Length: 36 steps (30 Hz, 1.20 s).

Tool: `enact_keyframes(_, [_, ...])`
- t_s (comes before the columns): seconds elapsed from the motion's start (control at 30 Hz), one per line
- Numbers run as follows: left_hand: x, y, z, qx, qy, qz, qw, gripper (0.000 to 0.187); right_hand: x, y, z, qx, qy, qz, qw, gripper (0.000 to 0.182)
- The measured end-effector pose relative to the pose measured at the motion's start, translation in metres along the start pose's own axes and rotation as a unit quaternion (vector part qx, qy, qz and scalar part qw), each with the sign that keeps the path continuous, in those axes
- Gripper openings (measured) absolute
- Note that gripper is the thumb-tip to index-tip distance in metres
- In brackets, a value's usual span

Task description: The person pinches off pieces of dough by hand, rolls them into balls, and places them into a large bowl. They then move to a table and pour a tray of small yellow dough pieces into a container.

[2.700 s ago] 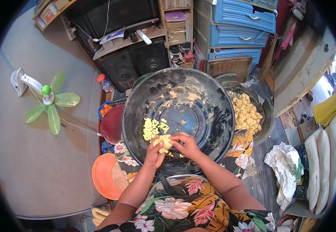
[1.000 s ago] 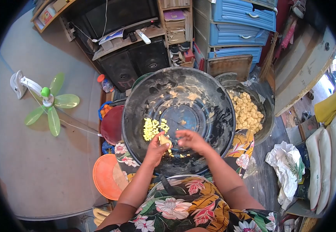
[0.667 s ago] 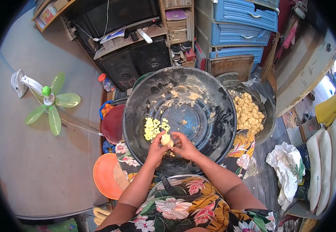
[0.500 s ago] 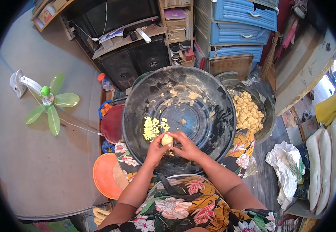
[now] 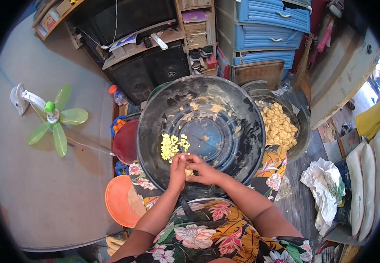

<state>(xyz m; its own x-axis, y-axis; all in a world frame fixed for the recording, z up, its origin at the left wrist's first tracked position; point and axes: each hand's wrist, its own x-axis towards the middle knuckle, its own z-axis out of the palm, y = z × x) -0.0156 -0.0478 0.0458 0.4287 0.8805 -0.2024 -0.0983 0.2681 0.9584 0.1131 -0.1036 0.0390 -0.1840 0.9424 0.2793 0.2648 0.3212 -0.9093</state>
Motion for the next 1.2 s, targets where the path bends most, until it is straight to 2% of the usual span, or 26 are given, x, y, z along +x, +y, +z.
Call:
enact_keyframes(0.13, [-0.001, -0.003, 0.004, 0.015, -0.031, 0.009, 0.999, 0.034, -0.008, 0.013, 0.000, -0.002, -0.067, -0.005, 0.998, 0.032])
enact_keyframes(0.2, [0.000, -0.003, 0.008, -0.027, -0.053, 0.000, 0.998, 0.042, -0.008, 0.015, -0.002, -0.041, -0.044, -0.027, 0.998, 0.028])
enact_keyframes(0.23, [0.009, -0.007, 0.008, 0.037, -0.029, 0.045, 0.998, 0.049, -0.008, 0.006, -0.007, -0.044, -0.006, -0.023, 0.999, 0.026])
enact_keyframes(0.27, [0.016, -0.005, 0.004, 0.063, -0.038, 0.063, 0.995, 0.047, -0.009, 0.000, -0.011, -0.049, 0.033, -0.017, 0.998, 0.026])
enact_keyframes(0.3, [0.019, 0.002, 0.004, 0.104, -0.040, 0.076, 0.991, 0.046, -0.007, 0.010, -0.006, 0.016, 0.081, -0.001, 0.997, 0.032])
enact_keyframes(0.33, [0.021, 0.010, 0.002, 0.144, -0.042, 0.090, 0.985, 0.046, -0.007, 0.004, -0.010, 0.010, 0.089, 0.004, 0.996, 0.032])
enact_keyframes(0.4, [0.031, 0.002, -0.010, 0.123, -0.043, 0.063, 0.990, 0.042, -0.007, -0.005, -0.023, 0.086, 0.211, 0.150, 0.962, 0.037])
enact_keyframes(0.43, [0.033, -0.004, -0.017, 0.165, -0.034, 0.090, 0.981, 0.040, -0.006, -0.002, -0.030, 0.056, 0.271, 0.114, 0.954, 0.045])
enact_keyframes(0.47, [0.033, -0.011, -0.026, 0.207, -0.024, 0.118, 0.971, 0.039, -0.010, 0.000, -0.039, 0.052, 0.278, 0.115, 0.952, 0.045])
enact_keyframes(0.53, [0.023, -0.008, -0.034, 0.249, -0.022, 0.125, 0.960, 0.035, -0.019, -0.014, -0.071, 0.031, 0.403, 0.133, 0.905, 0.035])
enact_keyframes(0.6, [0.014, -0.008, -0.046, 0.289, -0.015, 0.130, 0.948, 0.031, -0.031, -0.012, -0.099, 0.186, 0.509, 0.053, 0.839, 0.021])
enact_keyframes(0.67, [0.004, -0.012, -0.059, 0.342, -0.048, 0.136, 0.928, 0.026, -0.048, -0.008, -0.134, 0.018, 0.638, 0.053, 0.768, 0.010])
enact_keyframes(0.73, [-0.006, -0.009, -0.064, 0.343, -0.031, 0.122, 0.931, 0.024, -0.070, 0.015, -0.166, -0.005, 0.711, 0.049, 0.701, 0.019])
enact_keyframes(0.77, [-0.010, -0.007, -0.068, 0.383, -0.008, 0.158, 0.910, 0.024, -0.074, 0.022, -0.174, -0.004, 0.709, 0.050, 0.703, 0.019])
enact_keyframes(0.8, [-0.014, -0.004, -0.071, 0.421, 0.015, 0.193, 0.886, 0.025, -0.077, 0.027, -0.179, -0.120, 0.736, 0.081, 0.661, 0.029])
enact_keyframes(0.83, [-0.016, 0.001, -0.074, 0.433, 0.041, 0.183, 0.881, 0.026, -0.080, 0.031, -0.182, -0.233, 0.751, 0.109, 0.609, 0.039])
enact_keyframes(0.87, [-0.016, 0.004, -0.077, 0.434, 0.047, 0.183, 0.881, 0.026, -0.084, 0.035, -0.183, -0.230, 0.749, 0.107, 0.612, 0.039])
enact_keyframes(0.93, [-0.014, 0.011, -0.084, 0.487, 0.129, 0.239, 0.830, 0.027, -0.090, 0.042, -0.179, -0.224, 0.666, 0.186, 0.687, 0.056])
enact_keyframes(0.97, [-0.013, 0.018, -0.088, 0.502, 0.148, 0.210, 0.826, 0.038, -0.091, 0.046, -0.179, -0.176, 0.612, 0.203, 0.744, 0.061])
enact_keyframes(1.0, [-0.009, 0.019, -0.094, 0.502, 0.157, 0.209, 0.824, 0.038, -0.090, 0.050, -0.176, -0.172, 0.607, 0.199, 0.750, 0.061])
enact_keyframes(1.07, [0.005, 0.012, -0.110, 0.486, 0.222, 0.208, 0.819, 0.053, -0.089, 0.060, -0.169, -0.109, 0.473, 0.262, 0.834, 0.065])
enact_keyframes(1.1, [0.010, 0.013, -0.117, 0.479, 0.206, 0.158, 0.839, 0.063, -0.087, 0.060, -0.164, -0.207, 0.476, 0.260, 0.814, 0.068])
enact_keyframes(1.13, [0.014, 0.012, -0.121, 0.477, 0.213, 0.158, 0.838, 0.063, -0.087, 0.059, -0.164, -0.207, 0.472, 0.255, 0.818, 0.068])
enact_keyframes(1.2, [0.024, 0.009, -0.126, 0.498, 0.211, 0.137, 0.830, 0.062, -0.088, 0.053, -0.167, -0.049, 0.498, 0.297, 0.813, 0.068])
